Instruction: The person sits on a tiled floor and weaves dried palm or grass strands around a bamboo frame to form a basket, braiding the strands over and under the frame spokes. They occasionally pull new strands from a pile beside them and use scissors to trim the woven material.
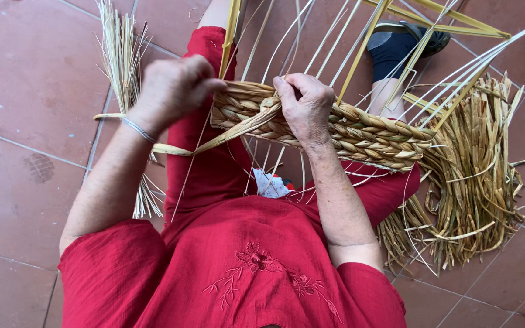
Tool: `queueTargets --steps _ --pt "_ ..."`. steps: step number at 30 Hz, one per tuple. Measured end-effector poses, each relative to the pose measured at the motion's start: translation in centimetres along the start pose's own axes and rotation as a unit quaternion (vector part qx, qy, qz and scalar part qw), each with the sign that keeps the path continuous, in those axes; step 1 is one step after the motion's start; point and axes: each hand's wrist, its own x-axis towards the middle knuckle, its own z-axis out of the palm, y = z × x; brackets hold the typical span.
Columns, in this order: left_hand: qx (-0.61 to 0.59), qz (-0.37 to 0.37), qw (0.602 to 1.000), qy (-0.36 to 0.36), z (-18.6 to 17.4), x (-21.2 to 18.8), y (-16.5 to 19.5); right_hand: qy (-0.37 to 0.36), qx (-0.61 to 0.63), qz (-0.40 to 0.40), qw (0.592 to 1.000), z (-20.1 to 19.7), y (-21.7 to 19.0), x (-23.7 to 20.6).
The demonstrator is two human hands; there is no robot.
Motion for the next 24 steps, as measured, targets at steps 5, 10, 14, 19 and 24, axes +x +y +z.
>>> queueTargets --steps 5,10,14,19,24 --pt "-0.078 -0.108 0.991 -0.014 -3.3 -0.6 -5.2 -0.006 0.091 0.067 0.994 0.4 -1.2 0.4" --pt "-0.048 -0.184 0.982 -0.012 -2.9 -2.2 -7.5 -0.007 0.061 0.048 0.997 -1.3 -3.2 -0.1" --pt "-0.123 -0.245 0.961 -0.028 -2.5 -4.6 -7.9 0.032 0.123 -0.005 0.992 -7.9 -2.5 -3.9" --pt "-0.007 -0.062 0.998 0.028 -3.6 -7.1 -7.7 0.291 0.173 0.082 0.937 -20.2 4.6 -8.6" --pt "-0.002 -0.118 0.993 -0.004 -3.9 -8.6 -6.3 0.405 0.089 0.289 0.863 -30.3 18.4 -13.0"
